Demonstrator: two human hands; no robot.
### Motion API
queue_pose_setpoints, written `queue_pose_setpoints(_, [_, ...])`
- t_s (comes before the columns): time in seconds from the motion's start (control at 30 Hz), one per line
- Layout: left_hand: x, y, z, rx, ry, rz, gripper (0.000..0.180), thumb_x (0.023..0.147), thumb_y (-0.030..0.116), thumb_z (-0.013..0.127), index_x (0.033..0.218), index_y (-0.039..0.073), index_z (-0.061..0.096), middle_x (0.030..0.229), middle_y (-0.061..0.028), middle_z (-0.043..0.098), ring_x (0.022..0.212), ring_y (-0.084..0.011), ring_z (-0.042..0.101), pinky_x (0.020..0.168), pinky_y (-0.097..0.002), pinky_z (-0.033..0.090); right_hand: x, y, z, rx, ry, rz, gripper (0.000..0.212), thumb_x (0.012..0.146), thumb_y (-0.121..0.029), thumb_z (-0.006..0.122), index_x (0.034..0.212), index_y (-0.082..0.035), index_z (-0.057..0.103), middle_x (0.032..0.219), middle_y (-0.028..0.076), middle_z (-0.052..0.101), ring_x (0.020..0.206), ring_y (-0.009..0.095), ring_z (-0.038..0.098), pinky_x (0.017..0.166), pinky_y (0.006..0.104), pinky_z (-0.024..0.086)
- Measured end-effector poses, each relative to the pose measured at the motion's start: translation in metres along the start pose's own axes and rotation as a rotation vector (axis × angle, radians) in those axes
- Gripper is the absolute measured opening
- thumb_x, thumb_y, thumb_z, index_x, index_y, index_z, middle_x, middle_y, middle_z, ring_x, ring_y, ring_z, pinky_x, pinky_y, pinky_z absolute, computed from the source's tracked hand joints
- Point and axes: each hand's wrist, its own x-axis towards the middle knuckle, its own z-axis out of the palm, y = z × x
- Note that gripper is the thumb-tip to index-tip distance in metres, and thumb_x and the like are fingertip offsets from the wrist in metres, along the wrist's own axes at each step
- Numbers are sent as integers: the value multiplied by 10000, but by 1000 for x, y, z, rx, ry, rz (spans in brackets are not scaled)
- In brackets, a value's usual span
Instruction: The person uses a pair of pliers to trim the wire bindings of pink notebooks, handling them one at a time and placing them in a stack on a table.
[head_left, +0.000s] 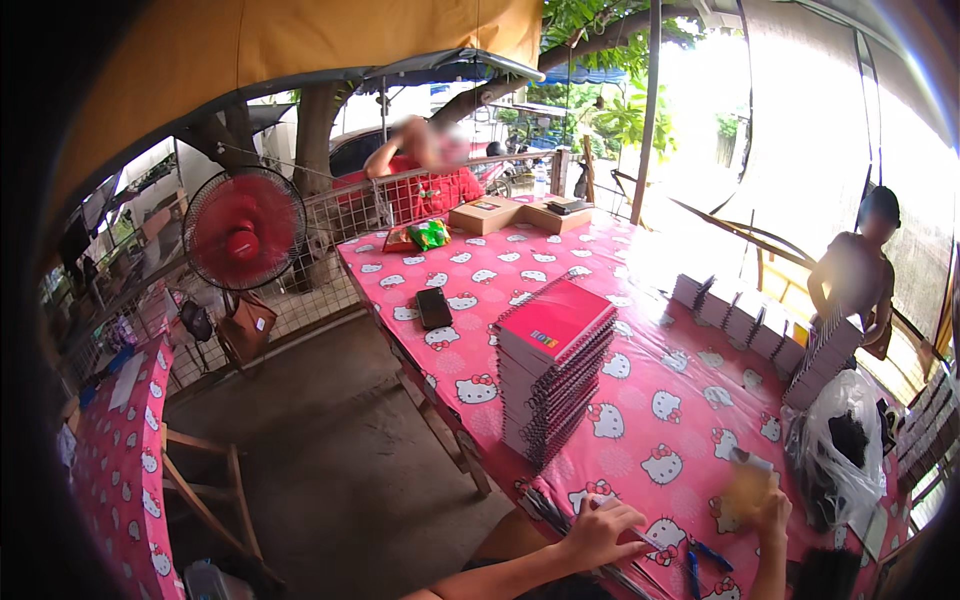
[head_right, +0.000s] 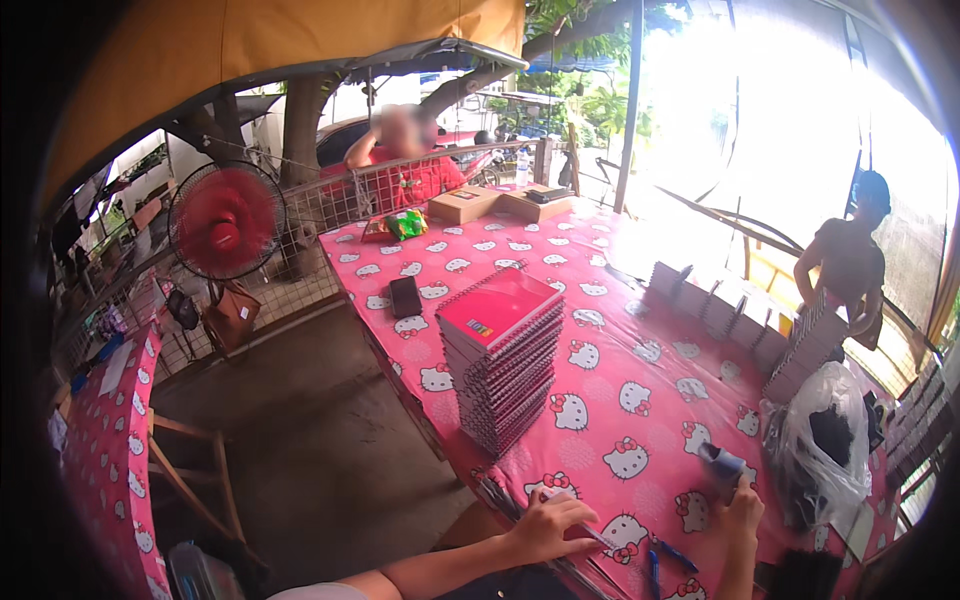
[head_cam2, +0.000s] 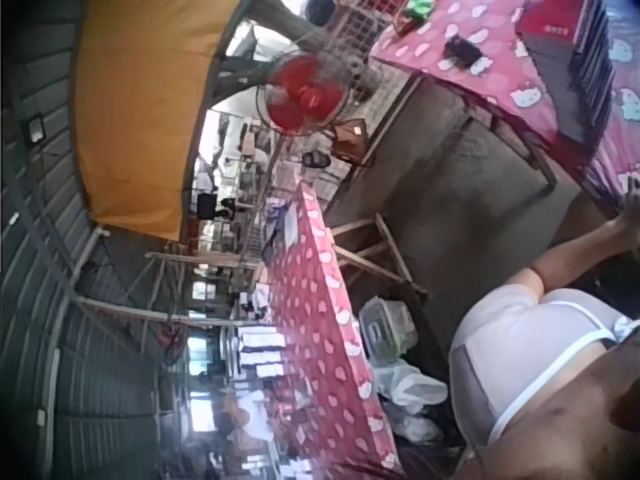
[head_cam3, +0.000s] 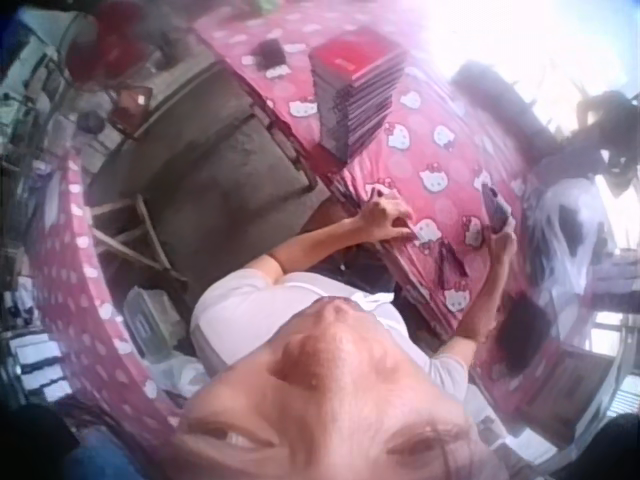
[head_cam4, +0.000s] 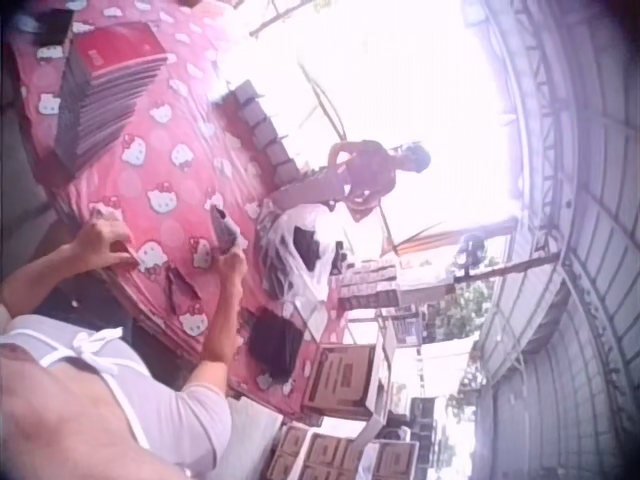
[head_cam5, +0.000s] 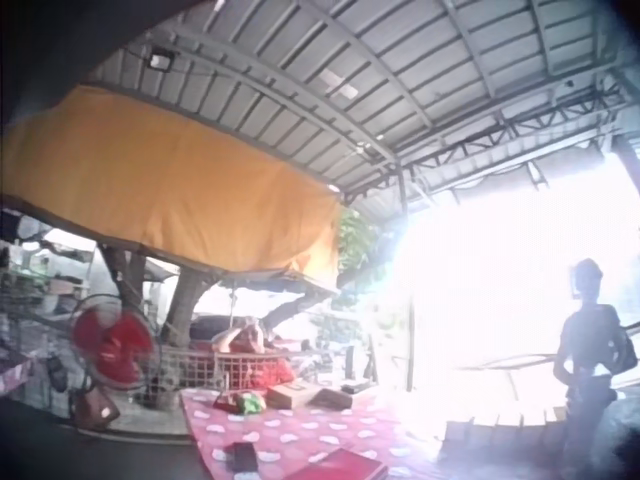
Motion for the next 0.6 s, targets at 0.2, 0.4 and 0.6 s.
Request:
queue_pose_setpoints(0.2, [-3,-6,1,-129,-17,60,325,744,428,728,886,143,666,860,44,644,920,-128,579,912,-429,288,-52,-35,2,1751,-329,-587,395,908,-395,499,963,-11,573,815,84,583,721,190,588,723,364,492])
queue_pose_setpoints(0.4, [1,-7,-2,-84,-65,9,389,731,414,743,987,133,656,857,32,641,914,-140,581,939,-437,285,-88,-80,-5,1547,-616,-233,417,759,-374,708,920,-2,612,848,102,640,724,168,617,664,382,510])
queue_pose_setpoints(0.6, [1,-1,-3,-61,-136,-69,466,755,406,730,1117,138,609,894,5,644,934,-154,591,940,-476,307,-95,-126,-51,1263,-459,-52,458,610,-135,823,984,6,599,825,83,643,742,150,636,654,320,516])
